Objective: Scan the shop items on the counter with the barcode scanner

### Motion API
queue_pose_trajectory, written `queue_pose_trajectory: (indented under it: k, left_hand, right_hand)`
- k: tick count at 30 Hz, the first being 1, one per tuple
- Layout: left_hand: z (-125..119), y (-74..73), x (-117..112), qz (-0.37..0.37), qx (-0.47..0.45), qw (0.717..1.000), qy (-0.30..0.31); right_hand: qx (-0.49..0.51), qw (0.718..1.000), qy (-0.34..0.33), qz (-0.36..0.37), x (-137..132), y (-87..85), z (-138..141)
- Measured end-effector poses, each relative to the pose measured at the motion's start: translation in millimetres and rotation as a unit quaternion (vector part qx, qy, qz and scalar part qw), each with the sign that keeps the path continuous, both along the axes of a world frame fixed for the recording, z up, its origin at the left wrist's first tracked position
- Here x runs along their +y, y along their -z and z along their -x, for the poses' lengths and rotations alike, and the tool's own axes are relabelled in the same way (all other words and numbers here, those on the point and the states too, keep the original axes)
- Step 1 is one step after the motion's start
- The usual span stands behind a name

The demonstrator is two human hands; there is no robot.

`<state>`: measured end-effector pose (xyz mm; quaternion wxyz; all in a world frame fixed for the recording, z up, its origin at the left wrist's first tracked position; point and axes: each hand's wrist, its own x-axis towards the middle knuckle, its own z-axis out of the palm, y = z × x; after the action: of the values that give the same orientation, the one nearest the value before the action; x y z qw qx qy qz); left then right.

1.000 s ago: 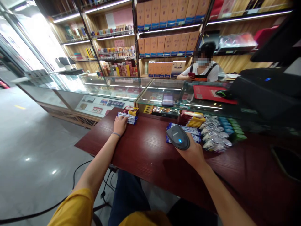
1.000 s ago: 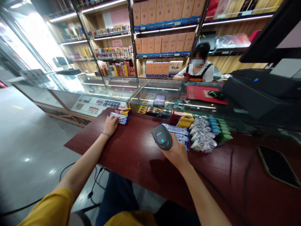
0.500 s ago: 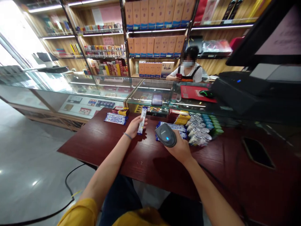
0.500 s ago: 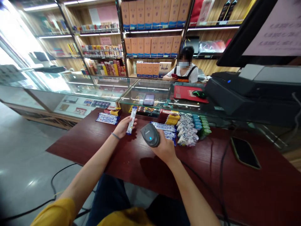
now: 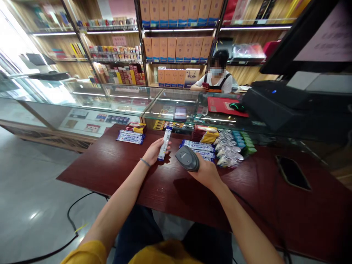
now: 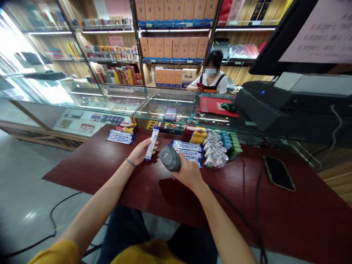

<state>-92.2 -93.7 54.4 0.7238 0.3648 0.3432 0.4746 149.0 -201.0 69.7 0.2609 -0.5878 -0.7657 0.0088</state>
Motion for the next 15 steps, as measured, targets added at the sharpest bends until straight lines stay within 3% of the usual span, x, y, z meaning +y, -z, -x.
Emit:
queue_pose_trajectory:
  k: [6, 10, 12, 15]
  left_hand:
    - [-3, 0.8, 1, -0.010, 0.015, 1.000, -0.022]
    - [-10, 4.4, 8, -0.093, 0.132, 0.985, -0.063]
    - [-16, 5.4, 11, -0.176, 0.217, 0.957, -0.079]
    - [-30, 4.9, 10, -0.311, 0.338, 0.886, -0.068]
  right_hand:
    - [0.112, 0.991, 0.065, 0.033, 4, -5.0, -8]
    - [0.226, 0.969, 0.099, 0.003, 12, -6.6, -30]
    - [0.275, 0.955, 0.105, -0.026, 15, -7.2, -43]
    - [0.320, 0.937, 0.124, -0.058, 18, -9.7, -60]
